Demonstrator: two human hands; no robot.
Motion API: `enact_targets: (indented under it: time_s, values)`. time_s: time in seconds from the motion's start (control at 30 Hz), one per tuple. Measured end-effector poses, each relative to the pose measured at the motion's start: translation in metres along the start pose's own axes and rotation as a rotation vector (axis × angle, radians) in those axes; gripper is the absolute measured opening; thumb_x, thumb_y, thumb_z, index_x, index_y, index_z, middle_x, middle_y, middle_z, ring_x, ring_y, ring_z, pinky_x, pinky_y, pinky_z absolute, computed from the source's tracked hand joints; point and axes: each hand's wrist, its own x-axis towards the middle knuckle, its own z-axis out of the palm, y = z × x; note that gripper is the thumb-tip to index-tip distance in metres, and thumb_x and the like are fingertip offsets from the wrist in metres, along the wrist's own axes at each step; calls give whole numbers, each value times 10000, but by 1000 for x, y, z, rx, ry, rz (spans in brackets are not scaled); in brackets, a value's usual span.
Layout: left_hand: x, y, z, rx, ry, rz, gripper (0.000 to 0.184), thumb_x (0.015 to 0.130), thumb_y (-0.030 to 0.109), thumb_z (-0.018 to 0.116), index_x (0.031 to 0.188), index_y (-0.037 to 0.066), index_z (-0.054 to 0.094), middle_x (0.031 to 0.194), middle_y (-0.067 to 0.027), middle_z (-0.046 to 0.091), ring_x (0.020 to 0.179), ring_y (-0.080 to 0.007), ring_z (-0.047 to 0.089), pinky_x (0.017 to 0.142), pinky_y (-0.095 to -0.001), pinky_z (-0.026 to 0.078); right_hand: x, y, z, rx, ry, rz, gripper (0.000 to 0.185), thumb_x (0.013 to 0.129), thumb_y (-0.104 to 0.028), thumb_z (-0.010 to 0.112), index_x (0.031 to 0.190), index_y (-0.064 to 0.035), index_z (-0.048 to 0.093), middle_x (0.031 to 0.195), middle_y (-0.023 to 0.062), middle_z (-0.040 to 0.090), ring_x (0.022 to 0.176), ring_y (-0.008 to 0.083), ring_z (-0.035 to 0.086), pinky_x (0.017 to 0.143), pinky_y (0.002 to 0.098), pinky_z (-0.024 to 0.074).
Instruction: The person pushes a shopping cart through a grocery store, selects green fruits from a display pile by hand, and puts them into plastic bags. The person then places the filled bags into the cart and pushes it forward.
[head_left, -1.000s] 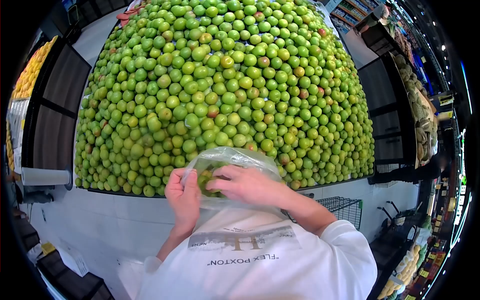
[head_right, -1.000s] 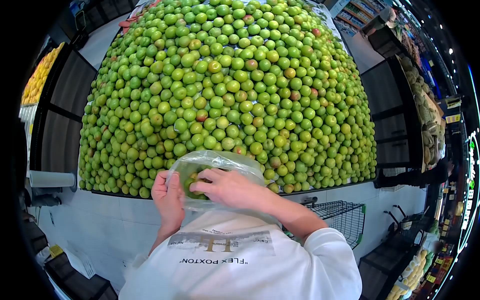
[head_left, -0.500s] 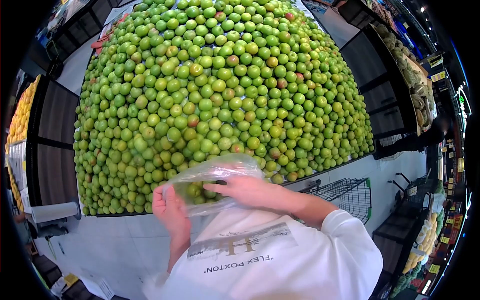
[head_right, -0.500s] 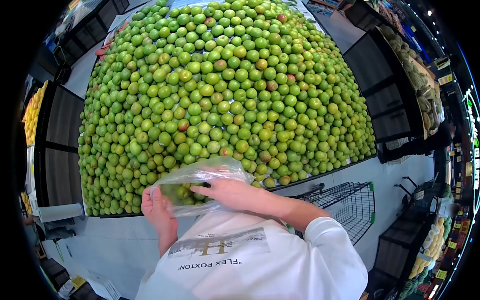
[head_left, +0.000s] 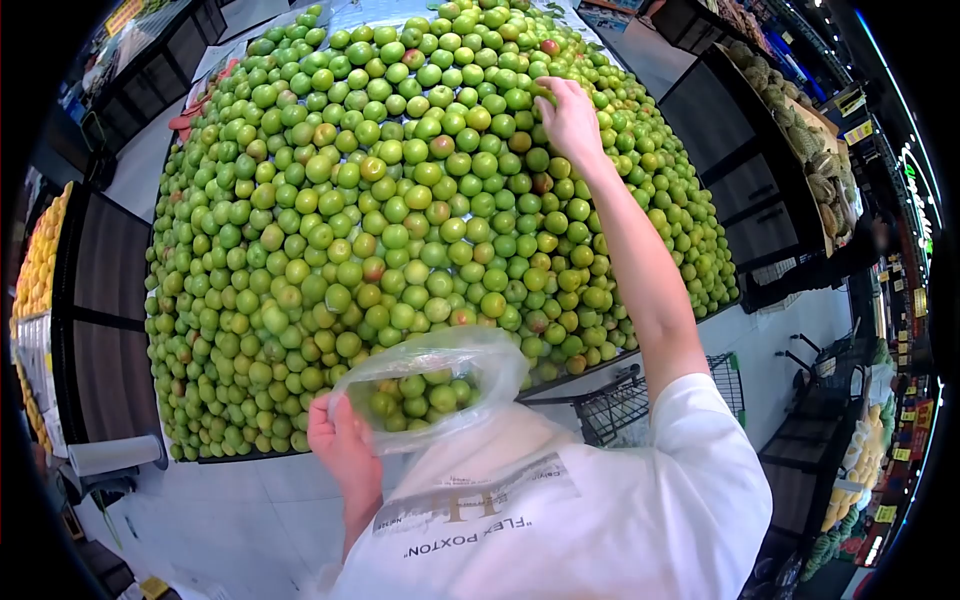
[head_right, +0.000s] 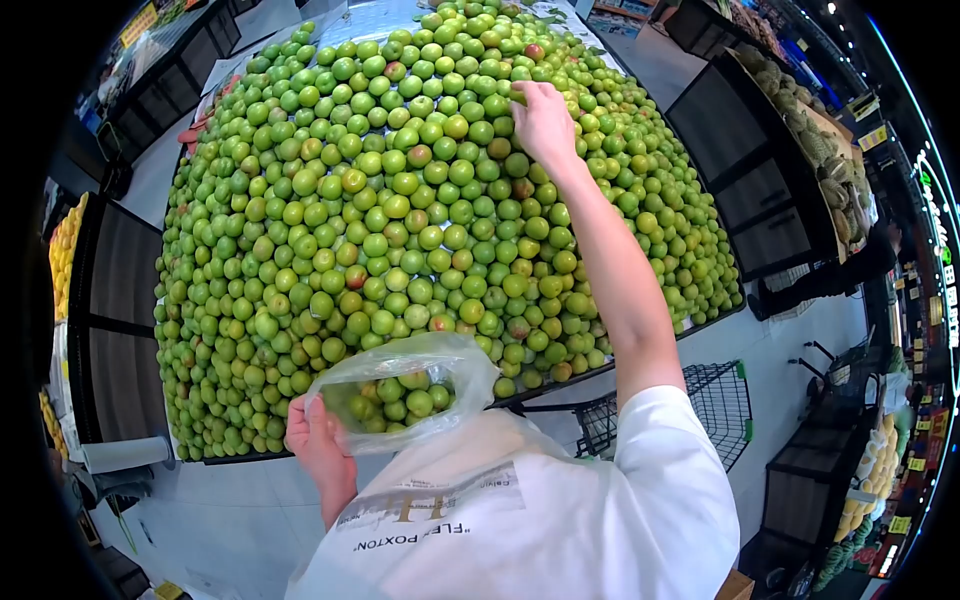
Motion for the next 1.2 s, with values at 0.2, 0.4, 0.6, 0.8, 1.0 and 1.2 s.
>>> enact_targets:
  time_s: [0.2,0.4,0.6,0.8,1.0,1.2]
  values:
    - [-2,1,0,-17,-16,-1,74,1032,103,585,970,64,572,660,67,486,508,6,366,440,-184,243,49,23,36,-177,-257,79,411,931,-233,642,1330,-149,592,1238,216,621,1164,390,612,988,491,499]
    - [-4,3,4,-13,29,8,56,1032,96,588,989,60,581,692,77,493,505,15,340,451,-181,228,65,4,41,-138,-272,52,431,956,-335,617,1377,-250,580,1308,192,579,1187,410,595,981,519,511]
    - [-7,2,-1,-45,-23,-31,47,1029,91,597,1006,52,582,709,82,490,510,24,305,454,-195,195,70,-12,46,-393,-403,-63,441,936,-379,697,1341,-224,616,1236,122,641,1116,305,660,922,437,555]
    - [-5,-1,0,-70,-32,4,42,1025,95,609,1014,57,593,695,85,498,509,24,310,451,-189,198,36,-33,22,-95,-159,-117,421,947,-347,694,1308,-141,634,1176,106,675,1084,299,667,907,427,538]
    - [-4,-2,1,-49,-36,10,57,1022,111,625,1000,64,603,661,85,492,507,15,339,450,-186,228,-125,-152,-73,771,-673,-236,369,881,-129,766,1235,-77,675,1140,59,721,1049,185,669,900,321,541]
    - [-8,4,10,-30,-47,-11,77,1017,120,639,979,67,597,651,78,495,503,10,358,446,-187,251,-240,-210,-67,907,-1003,-401,332,866,-225,737,1174,-131,657,997,80,652,911,293,676,748,400,570]
